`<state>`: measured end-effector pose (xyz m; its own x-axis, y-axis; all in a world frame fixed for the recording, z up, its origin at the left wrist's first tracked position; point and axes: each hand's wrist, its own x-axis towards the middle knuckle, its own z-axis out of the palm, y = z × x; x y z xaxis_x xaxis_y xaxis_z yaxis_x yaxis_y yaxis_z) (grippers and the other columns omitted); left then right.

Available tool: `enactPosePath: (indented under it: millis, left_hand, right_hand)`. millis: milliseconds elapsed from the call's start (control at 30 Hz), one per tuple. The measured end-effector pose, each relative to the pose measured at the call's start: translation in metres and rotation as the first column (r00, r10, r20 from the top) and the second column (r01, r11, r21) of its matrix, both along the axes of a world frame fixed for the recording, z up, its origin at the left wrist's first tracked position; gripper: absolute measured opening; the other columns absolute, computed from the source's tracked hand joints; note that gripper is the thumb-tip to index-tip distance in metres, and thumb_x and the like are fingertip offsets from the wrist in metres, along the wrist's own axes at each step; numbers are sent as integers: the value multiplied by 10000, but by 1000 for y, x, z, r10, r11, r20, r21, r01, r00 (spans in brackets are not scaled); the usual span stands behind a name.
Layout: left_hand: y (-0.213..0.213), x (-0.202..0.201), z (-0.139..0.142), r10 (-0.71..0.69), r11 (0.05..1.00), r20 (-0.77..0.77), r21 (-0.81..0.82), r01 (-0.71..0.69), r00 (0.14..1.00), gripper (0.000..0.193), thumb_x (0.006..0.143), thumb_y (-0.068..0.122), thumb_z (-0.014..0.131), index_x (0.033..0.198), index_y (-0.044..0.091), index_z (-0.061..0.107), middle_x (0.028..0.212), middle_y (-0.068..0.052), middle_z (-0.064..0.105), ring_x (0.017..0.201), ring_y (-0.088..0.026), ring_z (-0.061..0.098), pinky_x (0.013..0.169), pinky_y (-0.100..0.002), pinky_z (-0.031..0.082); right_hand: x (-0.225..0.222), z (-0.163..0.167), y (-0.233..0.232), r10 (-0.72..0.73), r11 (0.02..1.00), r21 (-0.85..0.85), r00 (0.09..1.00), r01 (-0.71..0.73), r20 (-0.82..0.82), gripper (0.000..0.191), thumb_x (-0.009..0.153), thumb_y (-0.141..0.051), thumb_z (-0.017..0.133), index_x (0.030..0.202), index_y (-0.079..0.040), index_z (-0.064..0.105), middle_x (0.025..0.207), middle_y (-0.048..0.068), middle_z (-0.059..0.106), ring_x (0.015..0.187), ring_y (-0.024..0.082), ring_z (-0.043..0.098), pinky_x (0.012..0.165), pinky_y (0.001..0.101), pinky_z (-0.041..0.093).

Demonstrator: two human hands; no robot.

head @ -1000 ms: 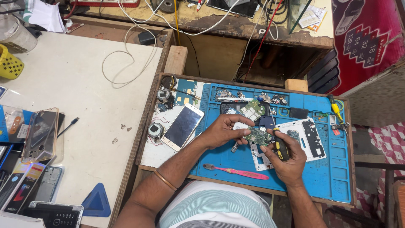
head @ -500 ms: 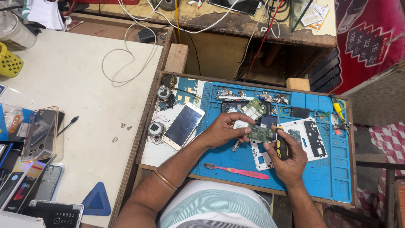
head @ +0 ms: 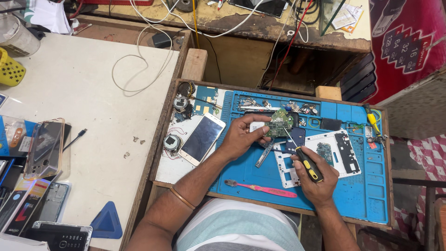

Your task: The person works on a disassembled smartphone motherboard at a repair bench, holding the board with one hand while using a screwdriver on its components. They reposition the board repeatedly, then set the screwdriver down and use a pink pry tool to work on the board and a small attached component.

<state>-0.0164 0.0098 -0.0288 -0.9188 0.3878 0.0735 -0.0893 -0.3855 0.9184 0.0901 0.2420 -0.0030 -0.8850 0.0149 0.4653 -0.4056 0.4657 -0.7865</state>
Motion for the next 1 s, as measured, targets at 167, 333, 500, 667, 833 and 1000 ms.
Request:
enactPosePath:
  millis: [167,333,500,667,833,1000]
  left_hand:
    - [-1,1,0,22,999,-41,-49,-24,999,315,1016,110,674,1310,-1,652,1041,-133,738,862,-162,761,722,-244,637]
    - [0,3,2,21,996,-80,-90,-28,997,300,1020,105,660,1301,3,657,1071,-124,732,877,-152,762,721,-235,633]
    - [0,3,4,23,995,-105,-99,-33,994,286,1015,105,657,1283,6,656,1151,-121,718,877,-152,759,721,-231,635]
    - [2,3,4,20,988,-125,-149,-39,992,274,1006,113,661,1260,9,668,1167,-116,709,882,-154,766,713,-240,647]
    - [4,5,1,-23,990,-109,-143,8,994,280,1020,125,675,1271,2,672,1113,-131,728,876,-156,762,727,-243,651]
    - [3,6,1,-1,993,-79,-121,-9,997,296,1011,135,679,1276,3,669,1091,-123,725,861,-152,758,719,-245,646]
  right_hand:
    - [0,4,1,-7,999,35,1000,7,-3,341,920,-80,745,1239,24,686,961,126,786,897,175,782,778,255,605]
    - [2,3,2,-47,997,58,998,50,-44,331,911,-67,753,1228,10,699,968,129,783,892,175,777,780,260,597]
    - [1,1,4,-17,998,62,999,19,-33,322,900,-64,751,1209,12,701,954,125,784,868,172,781,754,250,600]
    - [2,3,2,23,999,40,999,-22,-32,297,894,-62,742,1182,4,713,935,121,781,818,161,784,705,241,595]
    - [-1,10,-3,46,993,116,997,-39,-58,313,885,-59,756,1183,19,701,939,133,776,834,172,774,724,258,586]
    - [1,14,-4,91,983,169,992,-75,-88,309,846,-63,776,1143,-6,714,924,137,768,786,171,755,701,267,569]
